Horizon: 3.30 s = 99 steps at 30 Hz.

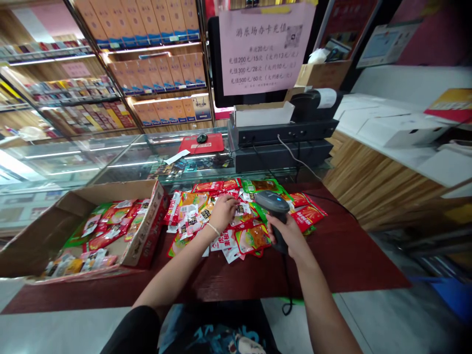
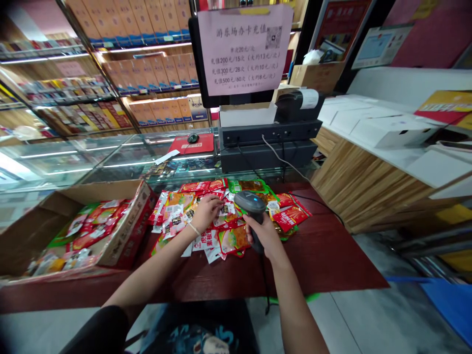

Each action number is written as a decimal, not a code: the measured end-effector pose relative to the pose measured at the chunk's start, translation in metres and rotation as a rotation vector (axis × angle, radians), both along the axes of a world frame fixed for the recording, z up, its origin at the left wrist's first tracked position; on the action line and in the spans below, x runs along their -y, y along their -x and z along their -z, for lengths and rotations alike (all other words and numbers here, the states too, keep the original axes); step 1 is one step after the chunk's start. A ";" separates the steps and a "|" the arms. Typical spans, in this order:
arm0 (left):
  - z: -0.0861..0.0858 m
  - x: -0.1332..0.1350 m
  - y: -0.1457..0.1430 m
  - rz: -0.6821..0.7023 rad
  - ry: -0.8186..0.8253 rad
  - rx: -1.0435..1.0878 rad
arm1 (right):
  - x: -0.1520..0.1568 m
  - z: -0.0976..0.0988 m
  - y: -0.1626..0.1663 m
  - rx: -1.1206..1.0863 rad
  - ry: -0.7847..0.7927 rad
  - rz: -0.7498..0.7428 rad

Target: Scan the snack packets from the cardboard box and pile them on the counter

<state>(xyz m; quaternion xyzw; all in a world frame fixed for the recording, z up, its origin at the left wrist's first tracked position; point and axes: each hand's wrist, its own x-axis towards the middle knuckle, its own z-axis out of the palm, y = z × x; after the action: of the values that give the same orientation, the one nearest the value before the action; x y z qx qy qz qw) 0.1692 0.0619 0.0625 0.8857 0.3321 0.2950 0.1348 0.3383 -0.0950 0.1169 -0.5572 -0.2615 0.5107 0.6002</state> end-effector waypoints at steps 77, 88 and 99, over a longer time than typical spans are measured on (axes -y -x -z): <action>-0.061 -0.104 0.430 -0.509 0.285 -0.461 | -0.216 -0.041 0.310 0.186 -0.202 -0.790; -0.081 -0.013 0.377 -0.612 0.359 0.725 | -0.146 -0.038 0.270 0.101 -0.163 -0.768; -0.087 0.022 0.325 -0.427 0.642 1.190 | -0.112 -0.033 0.250 0.173 -0.130 -0.799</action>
<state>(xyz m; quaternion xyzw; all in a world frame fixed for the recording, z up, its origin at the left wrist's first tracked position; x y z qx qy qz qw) -0.1558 0.0397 0.1490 0.4063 0.4393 0.6362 0.4871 0.0882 0.0169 0.1495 -0.4138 -0.5385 0.6373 0.3643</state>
